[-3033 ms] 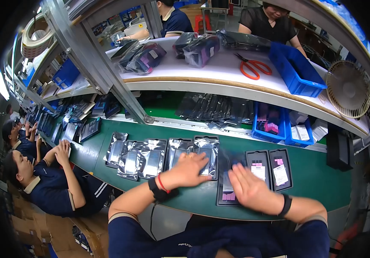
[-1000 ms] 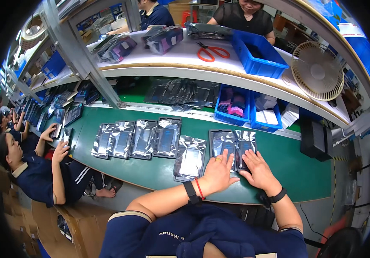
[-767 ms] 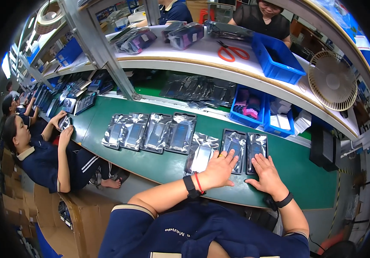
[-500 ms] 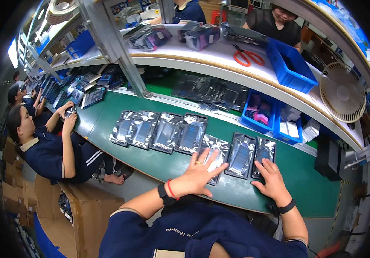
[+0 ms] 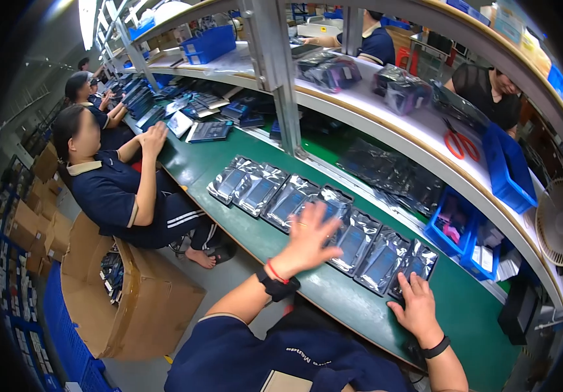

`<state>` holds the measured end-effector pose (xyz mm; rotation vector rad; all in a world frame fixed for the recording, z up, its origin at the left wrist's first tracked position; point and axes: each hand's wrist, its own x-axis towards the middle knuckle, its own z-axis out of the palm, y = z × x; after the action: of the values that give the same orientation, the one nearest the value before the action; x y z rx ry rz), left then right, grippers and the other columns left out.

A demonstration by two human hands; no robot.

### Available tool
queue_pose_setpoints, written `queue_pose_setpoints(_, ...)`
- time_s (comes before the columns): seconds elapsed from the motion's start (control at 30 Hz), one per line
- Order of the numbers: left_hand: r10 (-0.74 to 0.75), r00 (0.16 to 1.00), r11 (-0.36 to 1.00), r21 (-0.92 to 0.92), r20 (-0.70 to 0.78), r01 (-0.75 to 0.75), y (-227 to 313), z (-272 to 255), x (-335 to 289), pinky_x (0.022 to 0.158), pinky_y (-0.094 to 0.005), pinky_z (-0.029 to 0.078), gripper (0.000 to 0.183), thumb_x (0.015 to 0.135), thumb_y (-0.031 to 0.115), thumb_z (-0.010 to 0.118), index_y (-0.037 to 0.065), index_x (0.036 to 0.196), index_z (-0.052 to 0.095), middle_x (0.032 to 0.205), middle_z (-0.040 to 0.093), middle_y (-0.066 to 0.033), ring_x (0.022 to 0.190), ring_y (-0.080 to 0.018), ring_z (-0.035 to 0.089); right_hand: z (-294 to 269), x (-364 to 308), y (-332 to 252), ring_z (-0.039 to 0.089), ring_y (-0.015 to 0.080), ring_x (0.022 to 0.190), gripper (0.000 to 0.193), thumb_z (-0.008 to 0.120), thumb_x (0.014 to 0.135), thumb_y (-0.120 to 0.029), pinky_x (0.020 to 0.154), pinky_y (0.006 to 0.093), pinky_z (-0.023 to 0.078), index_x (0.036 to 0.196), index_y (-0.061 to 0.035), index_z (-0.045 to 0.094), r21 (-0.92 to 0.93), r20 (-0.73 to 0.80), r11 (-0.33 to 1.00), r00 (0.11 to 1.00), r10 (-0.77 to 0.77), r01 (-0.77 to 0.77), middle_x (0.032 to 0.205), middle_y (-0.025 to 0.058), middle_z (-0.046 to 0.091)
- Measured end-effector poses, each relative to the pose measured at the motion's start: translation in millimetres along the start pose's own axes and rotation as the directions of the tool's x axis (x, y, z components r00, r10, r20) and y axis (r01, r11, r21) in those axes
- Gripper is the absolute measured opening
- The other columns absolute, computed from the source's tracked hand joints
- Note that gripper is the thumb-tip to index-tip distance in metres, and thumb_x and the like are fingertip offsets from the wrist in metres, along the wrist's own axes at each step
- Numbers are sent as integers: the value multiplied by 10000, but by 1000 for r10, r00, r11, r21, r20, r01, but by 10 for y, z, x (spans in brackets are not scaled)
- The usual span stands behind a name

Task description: Placing electronic components into plastic trays with paper inserts and then into antistatic bags.

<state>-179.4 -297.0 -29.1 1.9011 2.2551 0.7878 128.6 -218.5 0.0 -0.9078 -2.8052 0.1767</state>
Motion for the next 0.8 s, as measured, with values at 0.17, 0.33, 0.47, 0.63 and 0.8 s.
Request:
queue_pose_setpoints(0.17,-407,853,885,89,-327,457,-985,-398,-219,997,-643,188,708,783,492,629,77,1320,427,1406,262,-306,1313,-494,198,172,600,-678,486,354,1107,675,729,691,-309,859,441,451,1266,-64,475,17,77,1000,997,23,-25,1233,232,487)
queue_pose_setpoints(0.33,-357,873,917,55,-333,396,-939,-425,-202,1024,-578,199,617,791,403,657,79,1284,475,1377,313,-293,1303,-474,225,532,1234,-1167,451,353,1167,682,686,746,-337,848,480,448,1305,-66,405,62,153,989,980,123,-134,1290,241,434)
queue_pose_setpoints(0.47,-266,888,953,38,-375,301,-846,-289,-94,1038,-508,220,574,769,292,697,9,1232,509,1338,337,-331,1272,-479,268,559,1422,-1237,435,371,1185,661,675,755,-336,866,495,441,1285,-38,415,261,-45,965,999,20,-8,1292,235,430)
queue_pose_setpoints(0.63,-147,936,989,-74,-320,130,-461,-215,-99,1058,-485,217,450,811,184,657,-2,1198,525,1397,318,-265,1322,-425,237,-207,888,-131,566,374,977,480,700,717,-252,804,442,479,1107,-11,559,259,-385,939,868,314,-225,1033,207,600)
queue_pose_setpoints(0.8,99,993,883,-454,-68,-119,396,-317,114,1002,-410,336,328,759,136,694,-4,1047,620,1242,516,-208,1186,-345,457,-1024,-592,1788,574,388,802,210,646,724,-152,685,486,467,867,-5,598,118,-762,641,345,548,-759,829,183,597)
